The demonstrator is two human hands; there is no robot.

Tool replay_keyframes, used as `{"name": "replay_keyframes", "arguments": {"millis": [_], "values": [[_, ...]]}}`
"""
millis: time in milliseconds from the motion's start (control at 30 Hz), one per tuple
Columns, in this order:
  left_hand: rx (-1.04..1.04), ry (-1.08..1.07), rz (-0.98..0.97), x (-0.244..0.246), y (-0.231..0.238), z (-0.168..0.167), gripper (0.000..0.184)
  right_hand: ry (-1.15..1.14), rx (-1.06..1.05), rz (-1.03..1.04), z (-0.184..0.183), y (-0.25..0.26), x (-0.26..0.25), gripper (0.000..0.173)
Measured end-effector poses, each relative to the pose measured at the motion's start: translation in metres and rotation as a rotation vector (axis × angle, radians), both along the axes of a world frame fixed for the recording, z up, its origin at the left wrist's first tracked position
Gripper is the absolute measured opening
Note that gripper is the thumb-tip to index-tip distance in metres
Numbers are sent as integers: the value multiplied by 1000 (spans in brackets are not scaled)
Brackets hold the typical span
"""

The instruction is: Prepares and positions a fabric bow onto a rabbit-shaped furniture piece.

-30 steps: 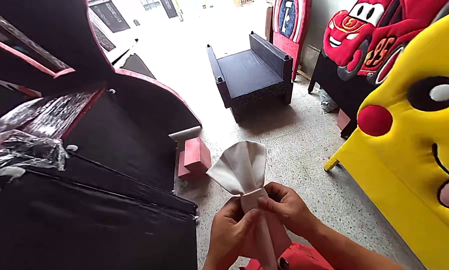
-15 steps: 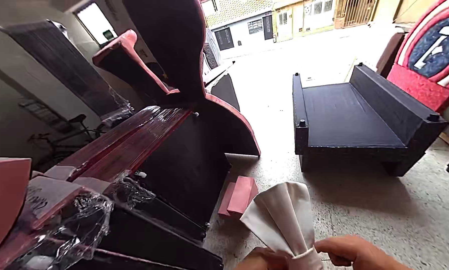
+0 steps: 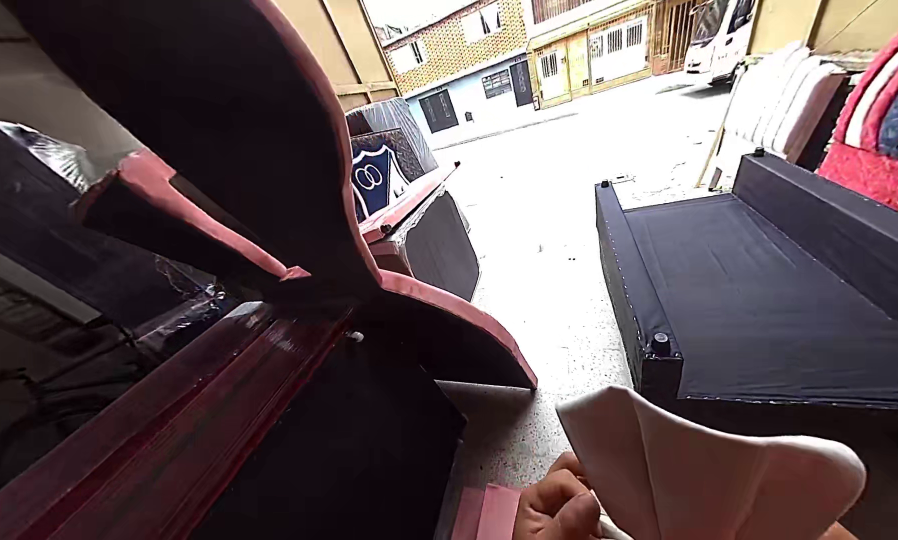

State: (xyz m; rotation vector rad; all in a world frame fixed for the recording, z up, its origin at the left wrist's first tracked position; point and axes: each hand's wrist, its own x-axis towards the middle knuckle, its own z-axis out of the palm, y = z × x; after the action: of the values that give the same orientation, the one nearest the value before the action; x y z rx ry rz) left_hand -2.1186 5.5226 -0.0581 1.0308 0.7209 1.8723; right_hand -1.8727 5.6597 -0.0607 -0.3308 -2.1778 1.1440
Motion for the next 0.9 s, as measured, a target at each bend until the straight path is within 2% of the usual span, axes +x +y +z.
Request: {"name": "replay_keyframes", "arguments": {"millis": [100, 233, 300, 367, 433, 500, 567, 633, 700, 767, 833, 900], "values": [[-27, -53, 106, -43, 82, -20, 12, 95, -3, -33, -20, 77, -54, 24], [-113, 287, 305, -106, 190, -29, 17, 96, -80, 90, -62, 221, -134, 21], [-202, 402, 335, -132, 238, -26, 20, 163, -69, 174, -62, 280, -184, 18], [-269, 464, 369, -159, 279, -26, 21, 183, -196, 378, -58, 328, -235, 19], [-355, 574, 511, -181, 314, -32, 22, 93, -382, 554, -64, 358, -281, 24], [-431, 747, 703, -210, 349, -43, 22, 12, -577, 663, -76, 385, -325, 23], [-485, 874, 805, -254, 388, -51, 19, -18, -748, 728, -83, 417, -371, 19], [-543, 916, 765, -307, 427, -55, 21, 14, -847, 724, -70, 448, -416, 12], [-598, 918, 672, -358, 464, -61, 28, -69, -722, 718, -38, 485, -458, 11], [-676, 903, 640, -403, 501, -66, 32, -116, -660, 662, -30, 521, -499, 13], [-753, 970, 789, -440, 535, -71, 31, -54, -724, 495, -51, 548, -532, 10], [-764, 1043, 976, -471, 565, -73, 29, -133, -878, 337, -60, 579, -566, 17]]}}
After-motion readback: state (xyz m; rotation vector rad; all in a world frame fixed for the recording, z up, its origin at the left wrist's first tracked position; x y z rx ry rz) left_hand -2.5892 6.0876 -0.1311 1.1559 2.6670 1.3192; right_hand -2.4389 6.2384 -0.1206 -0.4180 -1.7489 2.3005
